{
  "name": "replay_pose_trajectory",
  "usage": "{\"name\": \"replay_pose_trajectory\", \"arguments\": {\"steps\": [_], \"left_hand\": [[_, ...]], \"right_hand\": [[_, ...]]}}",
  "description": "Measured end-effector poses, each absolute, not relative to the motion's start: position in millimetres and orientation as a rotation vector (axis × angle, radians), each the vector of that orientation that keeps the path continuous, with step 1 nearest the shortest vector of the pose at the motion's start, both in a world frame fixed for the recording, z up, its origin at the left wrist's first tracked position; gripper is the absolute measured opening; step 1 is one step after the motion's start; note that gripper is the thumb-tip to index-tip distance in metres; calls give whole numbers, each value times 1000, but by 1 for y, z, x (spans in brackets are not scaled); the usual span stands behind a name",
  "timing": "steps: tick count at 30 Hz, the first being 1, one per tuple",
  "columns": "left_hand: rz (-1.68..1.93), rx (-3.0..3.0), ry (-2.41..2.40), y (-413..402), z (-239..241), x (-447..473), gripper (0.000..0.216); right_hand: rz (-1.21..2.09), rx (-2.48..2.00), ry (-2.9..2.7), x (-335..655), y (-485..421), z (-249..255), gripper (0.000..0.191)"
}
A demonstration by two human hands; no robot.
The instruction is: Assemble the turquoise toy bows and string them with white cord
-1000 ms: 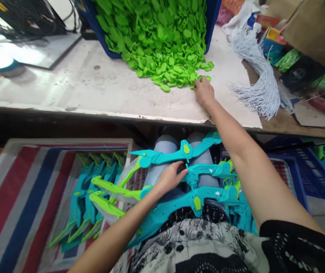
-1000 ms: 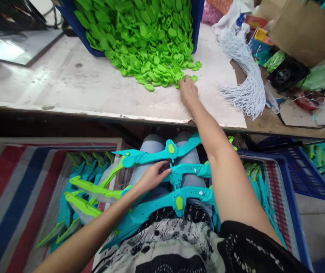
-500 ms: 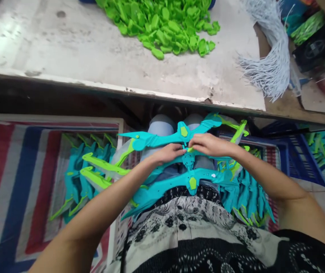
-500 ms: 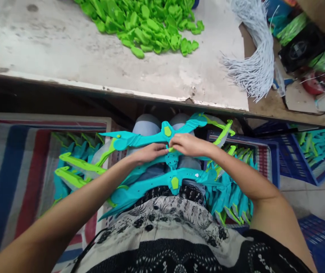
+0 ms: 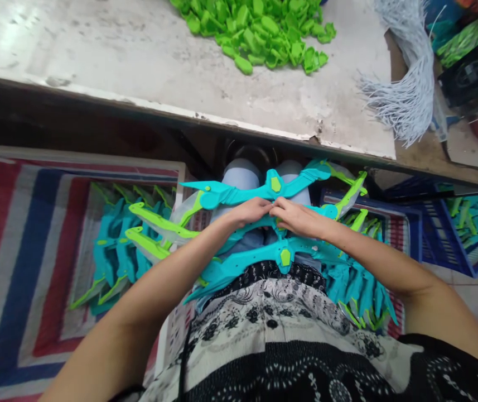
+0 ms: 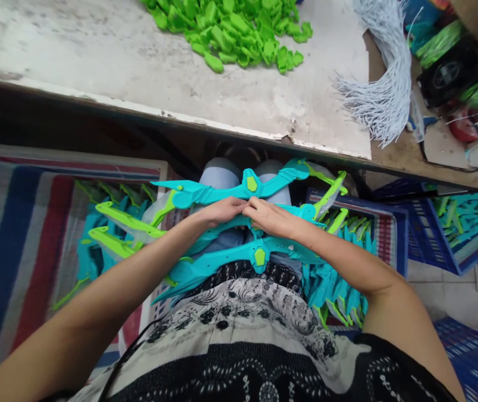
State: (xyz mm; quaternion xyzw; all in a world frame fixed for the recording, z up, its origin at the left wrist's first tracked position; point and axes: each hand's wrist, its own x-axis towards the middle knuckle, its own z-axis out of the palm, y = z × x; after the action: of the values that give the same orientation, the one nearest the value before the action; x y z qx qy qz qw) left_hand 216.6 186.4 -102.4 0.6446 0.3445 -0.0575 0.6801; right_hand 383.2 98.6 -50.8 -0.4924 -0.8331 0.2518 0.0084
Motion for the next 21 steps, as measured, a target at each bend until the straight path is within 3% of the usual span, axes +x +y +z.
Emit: {"name": "replay_pose_trajectory", "arguments": {"steps": [6, 9, 16, 21], "left_hand": [[-119, 1538, 715, 185, -96, 215, 45], [-78, 1650, 727, 182, -96, 219, 46], [-62, 1669, 730, 177, -102, 221, 42], [-35, 1789, 705, 176, -109, 223, 38]], "right_hand": [[204, -1865, -2484, 391, 72, -80, 42], [73, -1932, -2439, 391, 62, -85, 49], [433, -2065, -2179, 387, 63, -76, 54], [636, -2230, -2050, 381, 71, -78, 77]]}}
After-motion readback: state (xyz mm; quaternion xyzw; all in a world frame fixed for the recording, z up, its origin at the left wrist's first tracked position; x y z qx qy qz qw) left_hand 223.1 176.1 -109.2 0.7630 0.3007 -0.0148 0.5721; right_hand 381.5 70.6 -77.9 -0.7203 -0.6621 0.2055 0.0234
